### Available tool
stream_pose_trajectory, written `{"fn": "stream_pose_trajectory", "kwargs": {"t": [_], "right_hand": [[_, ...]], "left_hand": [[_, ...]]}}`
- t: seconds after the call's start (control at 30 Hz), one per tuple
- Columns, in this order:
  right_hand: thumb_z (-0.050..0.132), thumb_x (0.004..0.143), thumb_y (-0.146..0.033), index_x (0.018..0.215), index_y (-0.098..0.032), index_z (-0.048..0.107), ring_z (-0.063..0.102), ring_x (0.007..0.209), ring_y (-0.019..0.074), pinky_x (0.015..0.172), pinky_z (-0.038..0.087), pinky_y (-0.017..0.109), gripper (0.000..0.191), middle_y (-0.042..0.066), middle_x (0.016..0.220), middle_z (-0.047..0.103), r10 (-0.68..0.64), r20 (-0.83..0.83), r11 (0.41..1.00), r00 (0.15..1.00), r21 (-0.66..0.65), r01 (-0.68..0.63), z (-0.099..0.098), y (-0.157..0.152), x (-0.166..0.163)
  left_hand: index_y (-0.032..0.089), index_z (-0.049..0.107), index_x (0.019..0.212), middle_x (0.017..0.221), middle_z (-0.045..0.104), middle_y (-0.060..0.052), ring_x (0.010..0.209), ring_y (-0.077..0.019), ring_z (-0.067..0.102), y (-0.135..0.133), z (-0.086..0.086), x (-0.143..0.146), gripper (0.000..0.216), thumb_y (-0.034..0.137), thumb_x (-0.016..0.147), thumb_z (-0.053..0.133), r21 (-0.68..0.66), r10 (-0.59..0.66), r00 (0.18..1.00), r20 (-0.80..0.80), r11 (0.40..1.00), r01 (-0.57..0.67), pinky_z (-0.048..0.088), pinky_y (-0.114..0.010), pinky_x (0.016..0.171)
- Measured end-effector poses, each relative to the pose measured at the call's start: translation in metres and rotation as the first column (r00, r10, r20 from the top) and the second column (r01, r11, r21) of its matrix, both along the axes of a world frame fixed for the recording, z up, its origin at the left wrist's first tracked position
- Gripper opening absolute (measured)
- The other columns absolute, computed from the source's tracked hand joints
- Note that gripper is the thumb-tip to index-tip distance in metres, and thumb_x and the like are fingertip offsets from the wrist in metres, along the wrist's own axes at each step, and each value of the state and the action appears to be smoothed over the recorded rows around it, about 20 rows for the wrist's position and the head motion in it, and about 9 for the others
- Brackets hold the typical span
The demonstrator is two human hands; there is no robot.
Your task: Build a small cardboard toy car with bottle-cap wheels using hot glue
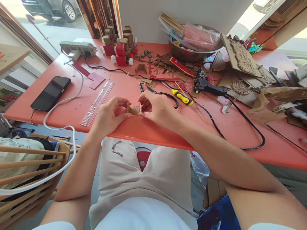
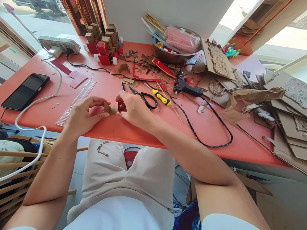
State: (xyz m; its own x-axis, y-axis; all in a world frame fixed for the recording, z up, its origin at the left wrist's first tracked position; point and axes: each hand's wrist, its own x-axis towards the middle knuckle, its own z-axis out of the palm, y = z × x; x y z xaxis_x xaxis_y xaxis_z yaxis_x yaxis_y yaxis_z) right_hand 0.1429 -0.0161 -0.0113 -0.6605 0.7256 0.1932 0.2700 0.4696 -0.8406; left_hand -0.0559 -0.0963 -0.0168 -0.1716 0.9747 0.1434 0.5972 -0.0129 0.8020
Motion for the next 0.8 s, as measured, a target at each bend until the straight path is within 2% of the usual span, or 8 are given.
{"fn": "stream_pose_trajectory", "kwargs": {"t": [0.2, 0.63, 0.8], "right_hand": [[0.070, 0.074, -0.007, 0.092, -0.022, 0.060, 0.071, 0.077, 0.0168, 0.076, 0.058, 0.030, 0.025, -0.001, 0.084, 0.073, 0.000, -0.002, 1.000, 1.000, -0.007, 0.000, 0.0000, 0.0010, -0.0006], [0.072, 0.074, -0.007, 0.091, -0.022, 0.061, 0.069, 0.072, 0.0156, 0.071, 0.058, 0.029, 0.024, -0.002, 0.081, 0.072, 0.005, -0.005, 1.000, 1.000, 0.001, -0.005, -0.0002, 0.0015, -0.0006], [0.072, 0.075, -0.007, 0.104, -0.021, 0.066, 0.069, 0.072, 0.0148, 0.071, 0.058, 0.028, 0.033, -0.002, 0.085, 0.073, 0.002, -0.015, 1.000, 1.000, -0.002, -0.002, -0.0025, 0.0013, -0.0012]], "left_hand": [[0.027, 0.073, 0.103, 0.105, 0.086, -0.002, 0.107, -0.0266, 0.081, 0.0009, -0.0013, 0.0004, 0.032, 0.031, 0.072, 0.082, 0.026, -0.015, 0.999, 0.031, 1.000, 0.014, 0.062, -0.038, 0.099], [0.028, 0.073, 0.105, 0.109, 0.086, -0.002, 0.111, -0.0272, 0.080, 0.0006, 0.0012, 0.0008, 0.033, 0.029, 0.074, 0.083, -0.014, -0.003, 1.000, -0.022, 1.000, 0.003, 0.062, -0.041, 0.104], [0.028, 0.073, 0.106, 0.108, 0.086, -0.001, 0.111, -0.0266, 0.080, 0.0006, 0.0019, 0.0018, 0.033, 0.028, 0.073, 0.081, -0.015, 0.004, 1.000, -0.025, 1.000, -0.004, 0.061, -0.040, 0.105]]}}
